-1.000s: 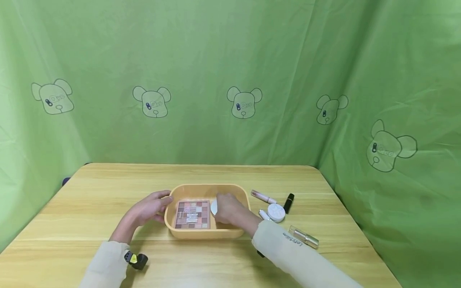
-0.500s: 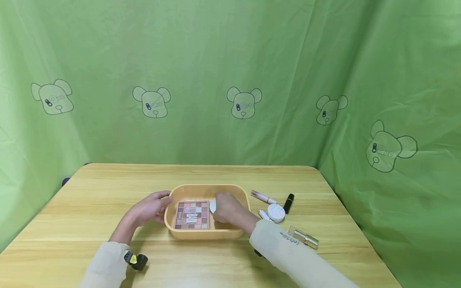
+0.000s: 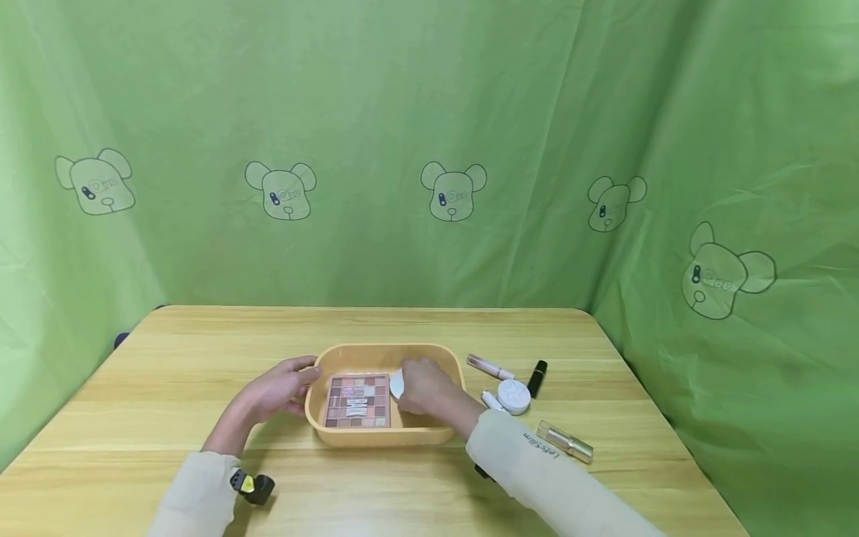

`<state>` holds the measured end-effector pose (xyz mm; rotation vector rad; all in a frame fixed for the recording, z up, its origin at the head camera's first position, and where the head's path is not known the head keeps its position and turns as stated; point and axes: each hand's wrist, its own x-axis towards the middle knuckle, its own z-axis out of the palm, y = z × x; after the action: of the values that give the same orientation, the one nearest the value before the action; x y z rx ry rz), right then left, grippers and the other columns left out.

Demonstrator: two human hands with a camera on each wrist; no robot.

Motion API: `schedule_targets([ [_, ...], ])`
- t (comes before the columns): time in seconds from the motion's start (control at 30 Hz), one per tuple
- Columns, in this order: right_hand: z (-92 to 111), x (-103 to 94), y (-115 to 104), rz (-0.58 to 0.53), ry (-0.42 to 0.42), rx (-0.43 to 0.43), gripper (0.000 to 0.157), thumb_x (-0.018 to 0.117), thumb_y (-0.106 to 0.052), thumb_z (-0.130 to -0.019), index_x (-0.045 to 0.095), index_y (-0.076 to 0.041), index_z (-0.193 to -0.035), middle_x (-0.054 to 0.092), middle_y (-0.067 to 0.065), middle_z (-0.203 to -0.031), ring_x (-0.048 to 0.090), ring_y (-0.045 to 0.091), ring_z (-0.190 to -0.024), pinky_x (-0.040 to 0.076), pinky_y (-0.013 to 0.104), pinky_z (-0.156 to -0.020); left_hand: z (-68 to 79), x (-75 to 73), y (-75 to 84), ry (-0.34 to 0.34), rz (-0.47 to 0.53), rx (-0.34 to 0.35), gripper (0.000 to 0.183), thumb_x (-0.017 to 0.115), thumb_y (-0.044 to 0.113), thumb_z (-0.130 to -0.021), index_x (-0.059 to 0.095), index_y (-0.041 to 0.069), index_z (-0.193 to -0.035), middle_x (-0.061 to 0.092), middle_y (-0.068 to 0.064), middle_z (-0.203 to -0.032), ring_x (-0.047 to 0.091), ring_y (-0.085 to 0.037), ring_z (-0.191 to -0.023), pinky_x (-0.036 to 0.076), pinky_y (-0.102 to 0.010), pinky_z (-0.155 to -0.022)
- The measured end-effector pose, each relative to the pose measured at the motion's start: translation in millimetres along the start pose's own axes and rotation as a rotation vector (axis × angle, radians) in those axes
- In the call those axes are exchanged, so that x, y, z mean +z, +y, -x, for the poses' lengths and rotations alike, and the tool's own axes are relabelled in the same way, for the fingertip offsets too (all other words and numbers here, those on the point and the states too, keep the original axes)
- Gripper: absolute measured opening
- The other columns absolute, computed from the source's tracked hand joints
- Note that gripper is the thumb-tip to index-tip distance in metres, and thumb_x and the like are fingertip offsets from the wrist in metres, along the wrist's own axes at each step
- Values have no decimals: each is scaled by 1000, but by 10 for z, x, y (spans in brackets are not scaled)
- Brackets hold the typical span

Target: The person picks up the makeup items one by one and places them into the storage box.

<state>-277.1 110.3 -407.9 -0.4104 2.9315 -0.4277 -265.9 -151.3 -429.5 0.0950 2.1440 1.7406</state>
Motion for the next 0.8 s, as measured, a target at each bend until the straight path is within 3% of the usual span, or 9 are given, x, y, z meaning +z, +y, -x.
schedule_targets([
  [0.2, 29, -66, 17, 33, 13, -64, 59, 88, -23, -75, 62, 1, -122, 68, 10, -94, 63, 25, -84, 60, 38, -78, -2, 0, -2, -3, 4, -3, 55, 39, 18, -108, 27, -4, -157, 54, -32, -140, 66, -38, -115, 65, -47, -80],
  [0.3, 42, -115, 35, 43, 40, -82, 58, 84, -26, -81, 62, 1, -128, 72, 16, -108, 68, 33, -100, 59, 46, -92, -1, 2, 0, -1, -1, -3, 56, 40, 19, -108, 26, -4, -157, 53, -32, -141, 65, -39, -117, 65, -47, -80],
  [0.4, 53, -164, 48, -17, 66, -59, 58, 78, -26, -87, 59, -1, -136, 69, 19, -126, 64, 37, -118, 54, 48, -104, 3, 2, 2, 2, -9, -4, 56, 40, 19, -108, 25, -4, -157, 53, -31, -142, 65, -39, -117, 65, -46, -79],
  [0.57, 68, -253, 93, -180, 123, -16, 46, 72, -22, -92, 63, 0, -131, 70, 22, -120, 67, 36, -111, 59, 47, -93, 10, 3, 2, 5, -9, -2, 56, 40, 19, -108, 26, -4, -157, 52, -32, -141, 64, -39, -117, 65, -46, -79],
  [0.8, 99, -362, 217, -257, 248, -7, 30, 70, -20, -92, 70, -2, -117, 74, 13, -98, 70, 25, -89, 61, 37, -75, 9, -2, 0, -9, -2, 1, 55, 39, 19, -109, 25, -4, -157, 51, -33, -143, 64, -40, -119, 65, -47, -80],
])
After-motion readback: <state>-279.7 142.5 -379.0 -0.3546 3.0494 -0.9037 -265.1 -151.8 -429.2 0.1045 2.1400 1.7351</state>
